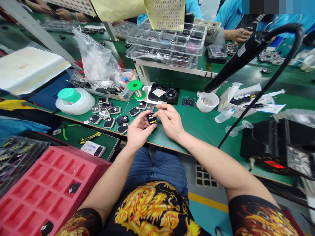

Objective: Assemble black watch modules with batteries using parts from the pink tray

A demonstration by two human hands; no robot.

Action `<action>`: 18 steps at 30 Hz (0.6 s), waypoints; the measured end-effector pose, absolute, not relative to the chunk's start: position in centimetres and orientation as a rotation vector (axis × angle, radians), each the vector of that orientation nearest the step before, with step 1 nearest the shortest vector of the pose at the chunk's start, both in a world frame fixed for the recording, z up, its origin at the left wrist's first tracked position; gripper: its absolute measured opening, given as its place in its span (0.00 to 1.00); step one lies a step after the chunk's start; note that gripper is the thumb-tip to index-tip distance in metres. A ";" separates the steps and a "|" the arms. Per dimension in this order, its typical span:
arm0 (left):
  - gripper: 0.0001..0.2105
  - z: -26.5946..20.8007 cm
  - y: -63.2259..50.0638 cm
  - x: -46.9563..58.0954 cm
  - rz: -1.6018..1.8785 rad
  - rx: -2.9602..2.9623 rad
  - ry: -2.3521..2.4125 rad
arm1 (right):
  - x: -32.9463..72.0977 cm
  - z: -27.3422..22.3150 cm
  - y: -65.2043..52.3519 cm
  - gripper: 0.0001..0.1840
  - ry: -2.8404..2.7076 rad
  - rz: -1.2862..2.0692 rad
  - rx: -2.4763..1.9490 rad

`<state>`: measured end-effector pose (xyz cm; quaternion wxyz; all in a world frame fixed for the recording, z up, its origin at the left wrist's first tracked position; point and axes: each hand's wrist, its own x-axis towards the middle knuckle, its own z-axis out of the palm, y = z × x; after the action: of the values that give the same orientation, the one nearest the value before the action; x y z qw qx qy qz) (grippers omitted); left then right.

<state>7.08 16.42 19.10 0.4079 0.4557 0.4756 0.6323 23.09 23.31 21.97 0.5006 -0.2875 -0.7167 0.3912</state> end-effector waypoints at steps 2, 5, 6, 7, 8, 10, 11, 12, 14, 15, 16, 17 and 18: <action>0.28 19.1 16.4 7.2 1.602 1.142 1.187 | 23.1 22.0 23.3 0.25 -1.727 0.941 -0.688; 0.28 19.2 16.3 7.2 1.610 1.131 1.175 | 23.0 22.2 23.1 0.26 -1.717 0.927 -0.713; 0.28 19.2 16.3 7.2 1.608 1.128 1.174 | 23.0 22.2 23.1 0.27 -1.712 0.917 -0.731; 0.27 19.2 16.3 7.2 1.602 1.127 1.172 | 23.0 22.2 23.1 0.27 -1.707 0.905 -0.750; 0.27 19.2 16.4 7.2 1.595 1.125 1.168 | 23.0 22.2 23.1 0.27 -1.699 0.893 -0.767; 0.27 19.2 16.6 7.1 1.592 1.114 1.154 | 23.0 22.2 23.4 0.27 -1.672 0.873 -0.783; 0.27 19.2 16.7 7.1 1.597 1.106 1.149 | 23.0 22.2 23.5 0.27 -1.659 0.867 -0.785; 0.27 19.2 16.7 7.2 1.607 1.091 1.149 | 23.1 22.4 23.7 0.27 -1.653 0.863 -0.791; 0.27 19.3 16.7 7.6 1.624 1.053 1.141 | 23.5 22.7 23.7 0.27 -1.668 0.846 -0.822; 0.26 19.4 16.6 7.9 1.631 1.025 1.128 | 23.7 22.8 23.7 0.26 -1.692 0.829 -0.858; 0.26 19.4 16.5 8.1 1.618 1.004 1.085 | 23.9 22.8 23.8 0.27 -1.703 0.794 -0.892; 0.25 19.5 16.5 8.2 1.614 0.980 1.033 | 24.1 22.8 23.9 0.27 -1.692 0.769 -0.919; 0.25 19.6 16.6 8.2 1.625 0.958 0.984 | 24.2 22.6 24.2 0.27 -1.666 0.763 -0.935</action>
<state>8.20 16.61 19.61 0.4857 0.3935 0.4043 0.6677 24.16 24.17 22.63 0.5159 -0.3894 -0.6937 0.3177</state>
